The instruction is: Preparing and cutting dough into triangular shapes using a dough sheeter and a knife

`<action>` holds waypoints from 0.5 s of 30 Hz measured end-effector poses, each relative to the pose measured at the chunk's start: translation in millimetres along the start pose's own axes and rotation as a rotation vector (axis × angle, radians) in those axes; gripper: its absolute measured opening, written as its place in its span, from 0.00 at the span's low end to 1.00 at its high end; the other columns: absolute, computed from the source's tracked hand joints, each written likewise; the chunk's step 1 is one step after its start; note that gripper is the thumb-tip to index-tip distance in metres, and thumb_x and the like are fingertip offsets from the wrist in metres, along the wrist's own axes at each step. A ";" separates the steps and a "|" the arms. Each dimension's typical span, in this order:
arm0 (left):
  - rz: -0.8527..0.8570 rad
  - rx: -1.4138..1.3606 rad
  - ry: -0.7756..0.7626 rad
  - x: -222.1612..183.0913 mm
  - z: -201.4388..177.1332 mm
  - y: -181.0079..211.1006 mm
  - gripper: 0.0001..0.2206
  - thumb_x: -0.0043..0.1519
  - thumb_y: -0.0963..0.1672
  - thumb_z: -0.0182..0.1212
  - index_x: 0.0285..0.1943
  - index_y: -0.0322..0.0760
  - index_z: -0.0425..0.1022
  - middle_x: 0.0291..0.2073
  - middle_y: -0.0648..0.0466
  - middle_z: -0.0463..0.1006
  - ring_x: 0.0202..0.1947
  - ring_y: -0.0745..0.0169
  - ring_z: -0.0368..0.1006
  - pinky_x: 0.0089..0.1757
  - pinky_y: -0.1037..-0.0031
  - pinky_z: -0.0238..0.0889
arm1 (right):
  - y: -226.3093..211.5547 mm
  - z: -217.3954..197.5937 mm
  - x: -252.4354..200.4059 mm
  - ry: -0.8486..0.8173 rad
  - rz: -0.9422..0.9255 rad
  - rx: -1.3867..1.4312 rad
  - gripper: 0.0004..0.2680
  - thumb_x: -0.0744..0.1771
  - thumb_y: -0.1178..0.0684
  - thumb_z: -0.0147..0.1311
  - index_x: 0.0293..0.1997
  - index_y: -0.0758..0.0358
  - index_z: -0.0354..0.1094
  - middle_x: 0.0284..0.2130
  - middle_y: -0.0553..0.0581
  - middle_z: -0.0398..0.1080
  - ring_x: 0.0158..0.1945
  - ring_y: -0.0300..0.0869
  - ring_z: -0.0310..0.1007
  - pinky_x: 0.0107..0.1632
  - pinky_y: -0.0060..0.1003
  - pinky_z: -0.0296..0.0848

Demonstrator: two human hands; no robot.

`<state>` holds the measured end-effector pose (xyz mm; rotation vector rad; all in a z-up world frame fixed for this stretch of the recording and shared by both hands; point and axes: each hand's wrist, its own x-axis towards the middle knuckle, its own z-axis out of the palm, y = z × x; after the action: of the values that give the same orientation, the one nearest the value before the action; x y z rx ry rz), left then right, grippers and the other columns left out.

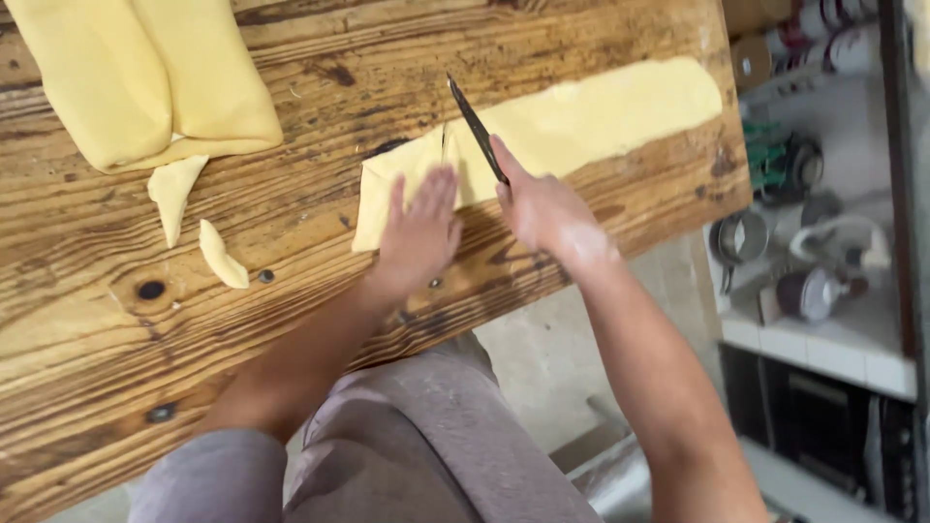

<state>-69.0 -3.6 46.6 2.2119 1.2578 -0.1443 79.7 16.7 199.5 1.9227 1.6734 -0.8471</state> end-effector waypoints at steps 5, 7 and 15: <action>-0.042 0.105 0.043 -0.9 49.6 19.0 0.31 0.72 0.54 0.32 0.83 0.41 0.35 0.82 0.54 0.35 0.80 0.59 0.27 0.72 0.50 0.13 | 36.7 -4.3 -24.2 0.013 -0.073 -0.092 0.23 0.73 0.46 0.27 0.81 0.37 0.28 0.42 0.81 0.75 0.52 0.71 0.74 0.57 0.62 0.71; -0.101 0.115 0.107 0.2 48.4 17.9 0.30 0.72 0.53 0.31 0.83 0.46 0.37 0.81 0.56 0.37 0.80 0.58 0.28 0.71 0.48 0.14 | 58.6 4.5 -14.1 -0.006 -0.126 -0.145 0.22 0.73 0.46 0.27 0.81 0.37 0.29 0.41 0.80 0.75 0.52 0.70 0.75 0.57 0.62 0.71; -0.201 0.181 0.776 33.7 94.1 35.9 0.26 0.63 0.51 0.51 0.73 0.45 0.69 0.70 0.51 0.66 0.71 0.52 0.59 0.67 0.41 0.42 | 92.4 16.8 11.4 -0.091 -0.217 -0.271 0.22 0.73 0.44 0.26 0.80 0.28 0.26 0.42 0.74 0.77 0.52 0.66 0.77 0.56 0.60 0.73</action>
<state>-3.7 -42.5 -27.6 2.3733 1.9315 0.6030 169.0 -1.7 174.3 1.5213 1.8580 -0.7307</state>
